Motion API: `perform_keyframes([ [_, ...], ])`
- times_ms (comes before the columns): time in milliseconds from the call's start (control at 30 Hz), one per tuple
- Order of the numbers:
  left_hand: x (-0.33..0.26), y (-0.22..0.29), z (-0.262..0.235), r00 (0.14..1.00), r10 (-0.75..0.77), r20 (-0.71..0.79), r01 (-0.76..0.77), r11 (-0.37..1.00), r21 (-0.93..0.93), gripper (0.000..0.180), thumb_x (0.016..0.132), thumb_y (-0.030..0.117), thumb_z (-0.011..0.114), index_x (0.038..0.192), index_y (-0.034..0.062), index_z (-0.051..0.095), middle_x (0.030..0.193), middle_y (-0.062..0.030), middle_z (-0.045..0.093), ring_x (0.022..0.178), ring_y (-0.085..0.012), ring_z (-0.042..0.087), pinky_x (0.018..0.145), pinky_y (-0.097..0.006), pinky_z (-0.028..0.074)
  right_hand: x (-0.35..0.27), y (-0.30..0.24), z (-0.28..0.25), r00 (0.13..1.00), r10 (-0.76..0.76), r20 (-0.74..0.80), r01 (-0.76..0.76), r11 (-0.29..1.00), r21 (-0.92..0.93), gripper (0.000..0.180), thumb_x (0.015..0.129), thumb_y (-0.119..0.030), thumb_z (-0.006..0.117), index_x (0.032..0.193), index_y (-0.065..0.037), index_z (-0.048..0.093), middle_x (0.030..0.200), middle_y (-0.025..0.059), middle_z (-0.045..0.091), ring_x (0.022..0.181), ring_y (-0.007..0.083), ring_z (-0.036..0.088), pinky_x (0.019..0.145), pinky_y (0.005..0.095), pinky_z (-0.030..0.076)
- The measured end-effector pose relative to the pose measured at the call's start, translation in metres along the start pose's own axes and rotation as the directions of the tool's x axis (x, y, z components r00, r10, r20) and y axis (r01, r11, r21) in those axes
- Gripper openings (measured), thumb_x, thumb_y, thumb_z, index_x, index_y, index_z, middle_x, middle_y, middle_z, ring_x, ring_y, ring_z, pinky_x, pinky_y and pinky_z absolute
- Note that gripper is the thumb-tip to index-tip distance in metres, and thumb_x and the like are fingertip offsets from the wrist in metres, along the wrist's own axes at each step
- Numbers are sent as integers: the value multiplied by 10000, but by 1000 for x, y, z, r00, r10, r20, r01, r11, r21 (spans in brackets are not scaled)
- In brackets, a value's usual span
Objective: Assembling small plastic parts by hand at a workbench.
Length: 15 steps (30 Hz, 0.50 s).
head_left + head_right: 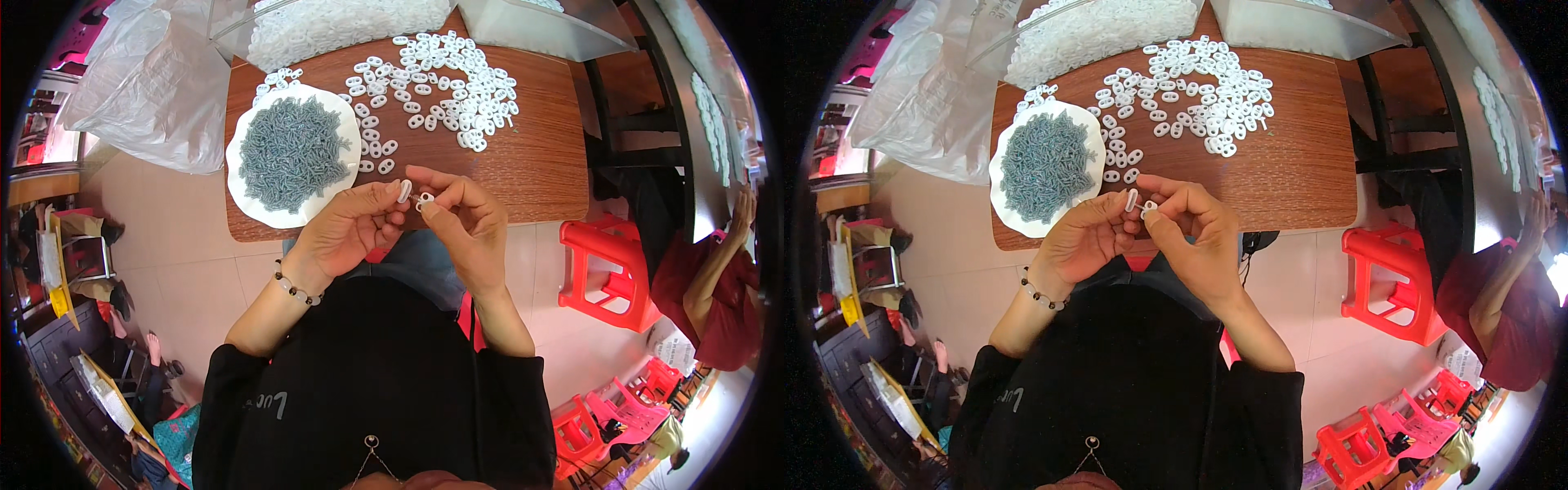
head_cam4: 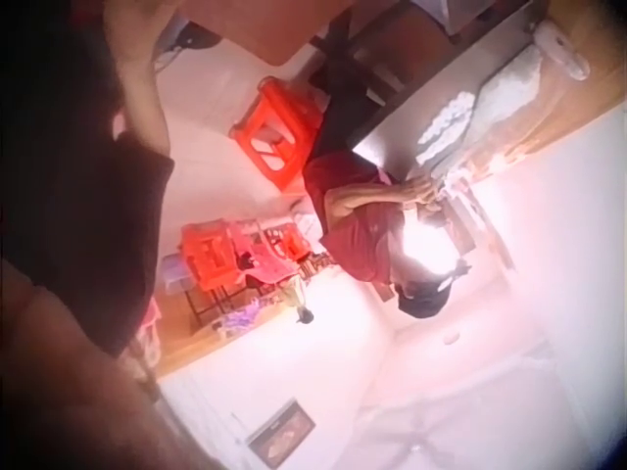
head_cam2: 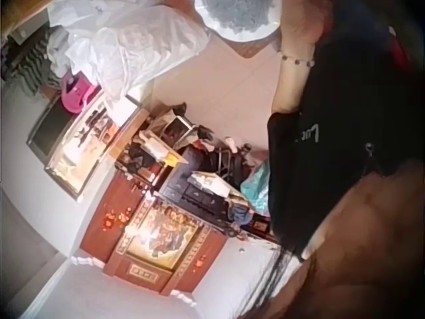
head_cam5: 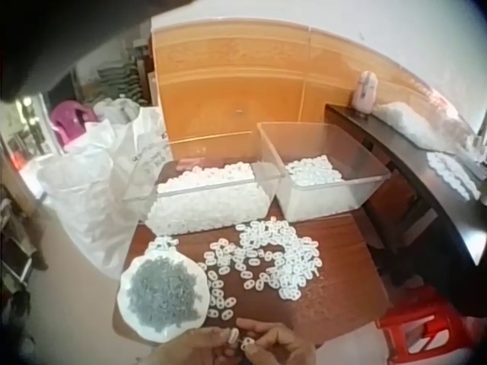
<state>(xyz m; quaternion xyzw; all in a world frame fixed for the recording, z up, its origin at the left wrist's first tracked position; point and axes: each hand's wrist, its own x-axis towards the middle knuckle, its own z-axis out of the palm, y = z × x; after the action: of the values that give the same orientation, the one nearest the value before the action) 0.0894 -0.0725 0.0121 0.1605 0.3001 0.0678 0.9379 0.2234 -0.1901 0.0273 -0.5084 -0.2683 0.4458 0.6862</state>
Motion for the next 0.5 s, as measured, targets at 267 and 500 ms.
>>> perform_keyframes([
  [267, 0, -1, -1, 999, 40, -20, -39, 999, 34, 178, 874, 176, 657, 971, 29, 632, 856, -8, 622, 724, -73, 556, 625, -195, 463, 0, 2, -1, 1000, 0, 3, 0, 999, -53, 61, 865, 6, 566, 810, 20, 544, 1213, 238, 548, 939, 189, 616, 803, 352, 542],
  [500, 0, -2, -2, 996, 78, -52, -75, 996, 56, 182, 867, 172, 667, 967, 22, 643, 841, -10, 626, 713, -68, 559, 615, -193, 466, 0, 0, 1, 1000, -11, -9, 9, 990, -140, 54, 863, 17, 559, 812, 19, 541, 1210, 224, 557, 943, 170, 609, 815, 325, 527],
])
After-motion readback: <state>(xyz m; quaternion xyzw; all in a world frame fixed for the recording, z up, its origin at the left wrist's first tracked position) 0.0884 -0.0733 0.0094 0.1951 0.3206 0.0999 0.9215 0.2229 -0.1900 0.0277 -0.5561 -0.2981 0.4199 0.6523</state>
